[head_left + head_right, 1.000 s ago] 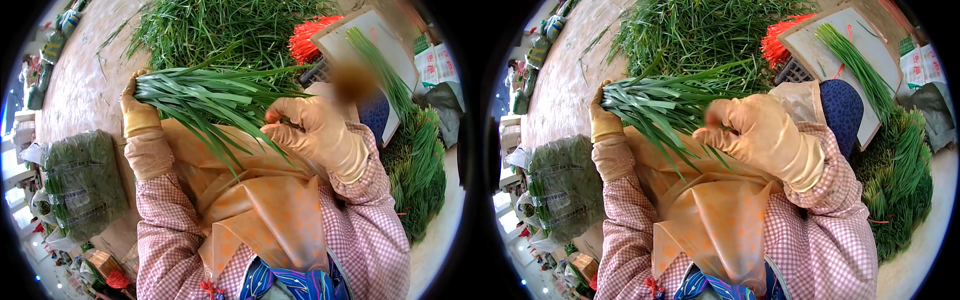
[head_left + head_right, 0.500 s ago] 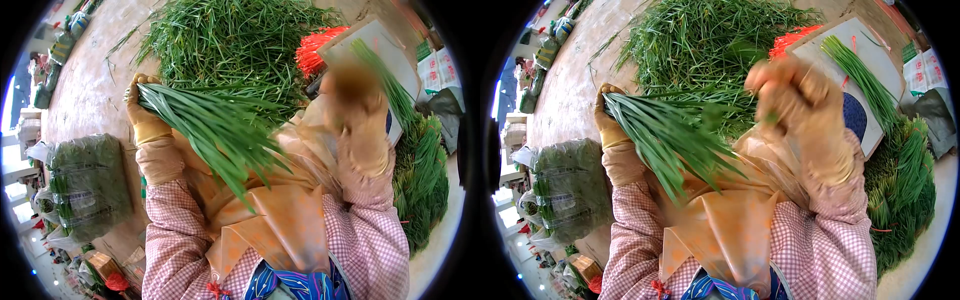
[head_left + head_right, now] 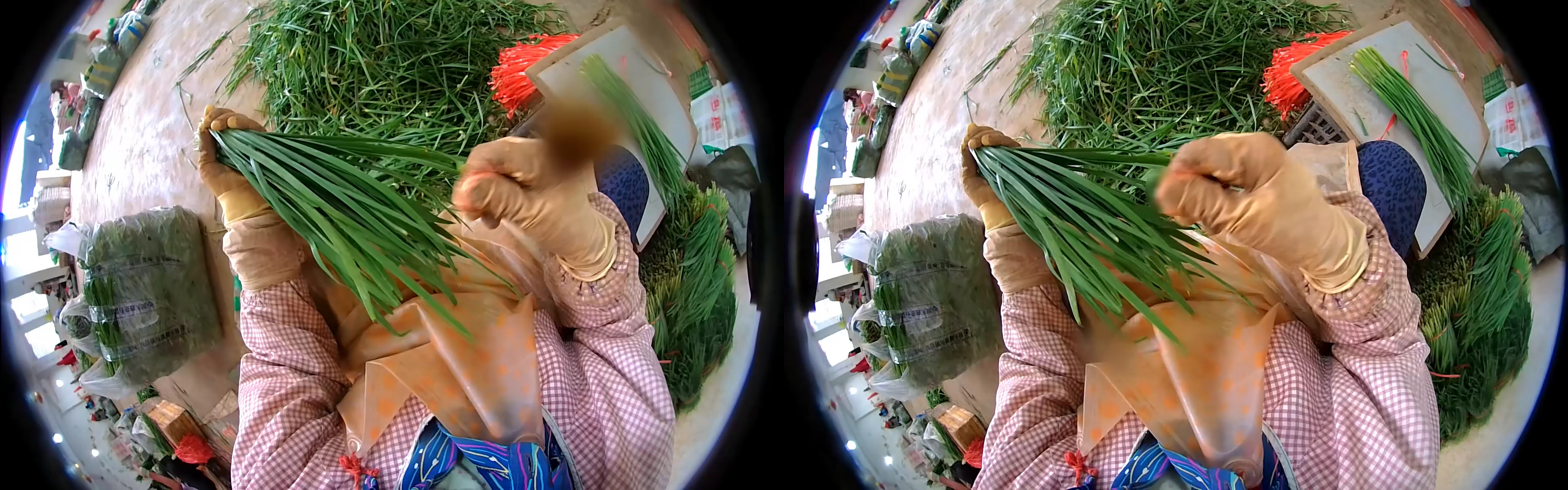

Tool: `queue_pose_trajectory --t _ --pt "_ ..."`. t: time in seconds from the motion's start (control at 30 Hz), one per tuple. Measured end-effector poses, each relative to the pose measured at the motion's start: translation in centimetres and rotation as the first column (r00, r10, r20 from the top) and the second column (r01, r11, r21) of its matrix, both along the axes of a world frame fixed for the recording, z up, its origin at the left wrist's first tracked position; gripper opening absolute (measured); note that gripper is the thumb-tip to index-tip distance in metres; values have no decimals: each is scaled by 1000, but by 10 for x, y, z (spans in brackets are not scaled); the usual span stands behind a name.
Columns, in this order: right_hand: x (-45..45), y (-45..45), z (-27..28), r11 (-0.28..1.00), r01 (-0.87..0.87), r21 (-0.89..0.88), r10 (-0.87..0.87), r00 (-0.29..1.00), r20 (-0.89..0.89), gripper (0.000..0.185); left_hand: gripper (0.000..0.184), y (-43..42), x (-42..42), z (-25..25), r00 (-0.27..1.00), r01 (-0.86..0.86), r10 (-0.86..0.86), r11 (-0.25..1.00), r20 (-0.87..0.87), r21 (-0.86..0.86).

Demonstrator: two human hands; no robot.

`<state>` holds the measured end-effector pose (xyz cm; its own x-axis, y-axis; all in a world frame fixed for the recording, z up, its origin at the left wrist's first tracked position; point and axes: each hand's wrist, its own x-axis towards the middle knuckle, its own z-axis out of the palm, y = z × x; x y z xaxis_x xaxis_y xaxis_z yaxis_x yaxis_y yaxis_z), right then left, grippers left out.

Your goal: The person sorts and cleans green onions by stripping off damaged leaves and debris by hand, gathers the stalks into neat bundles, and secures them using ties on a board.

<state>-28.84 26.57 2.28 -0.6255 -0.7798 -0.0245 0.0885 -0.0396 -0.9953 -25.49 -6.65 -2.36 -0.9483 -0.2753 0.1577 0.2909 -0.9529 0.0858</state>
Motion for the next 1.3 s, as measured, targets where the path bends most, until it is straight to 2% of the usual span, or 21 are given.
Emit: queue_pose_trajectory --t 0.03,0.07,0.1,0.17,0.23,0.33,0.37,0.43,0.53,0.57,0.63,0.67,0.83,0.9,1.03,1.1,1.13,1.17,1.23,1.27,1.3 --pt "4 -9 -1 999 -25 -39 24 1000 -20 22 13 0 1 0 1000 -11 11 1000 7 -12" --pt "6 -14 5 996 -56 71 70 974 -216 25 14 -1 0 -2 1000 -26 27 999 15 -24" --pt "8 -20 8 996 -61 72 75 974 -214 25 15 -1 -1 -2 999 -42 42 998 16 -39" --pt "14 -34 12 938 -80 337 261 804 -535 25 15 1 -2 -3 998 -58 59 997 20 -47" --pt "19 -41 0 966 -47 253 184 812 -554 23 14 0 -2 -5 996 -72 74 996 40 -51" --pt "18 -39 -5 990 62 -128 -103 933 -345 15 19 -11 -1 -10 995 -83 86 994 44 -69" --pt "15 -35 -3 991 52 -124 -92 934 -344 15 24 -14 -1 -13 998 -65 67 995 22 -77" --pt "7 -26 2 948 301 -99 -296 953 67 14 25 -12 -3 -13 998 -60 59 995 -13 -79" --pt "3 -20 2 993 35 112 -37 999 20 16 24 -8 -5 -14 999 -34 32 997 -26 -71" --pt "4 -21 1 993 33 114 -36 999 19 16 24 -7 -6 -13 999 -36 34 997 -27 -69" --pt "13 -27 -2 930 6 367 187 852 -488 19 17 -5 -6 -10 996 -72 76 993 41 -89" --pt "17 -32 -8 955 57 290 114 835 -538 20 17 -4 -6 -10 996 -73 77 993 41 -89" --pt "14 -28 -10 996 34 84 -1 931 -366 18 24 -2 -5 -12 999 -34 34 995 2 -95" --pt "10 -22 -3 965 235 -120 -237 972 0 15 23 -2 -8 -14 999 -44 46 989 10 -143" --pt "-9 -27 -14 855 471 -219 -475 879 37 14 20 -4 -11 -15 983 -156 173 963 59 -218" --pt "-2 -29 -15 940 334 -71 -328 826 -457 18 19 -3 -14 -18 973 -174 212 934 91 -312" --pt "6 -25 -4 963 221 155 -132 887 -443 22 17 -3 -16 -19 966 -174 224 930 125 -323" --pt "6 -27 1 963 216 160 -126 889 -441 22 17 -3 -16 -20 965 -177 228 931 129 -319" --pt "9 -37 7 830 -22 557 299 861 -411 25 13 0 -19 -19 915 -222 319 910 248 -351" --pt "12 -40 -11 918 -7 397 131 949 -287 22 12 -7 -21 -25 925 -186 280 923 257 -337" --pt "9 -38 -10 917 -7 398 132 948 -288 22 12 -9 -21 -25 925 -188 281 923 256 -335"
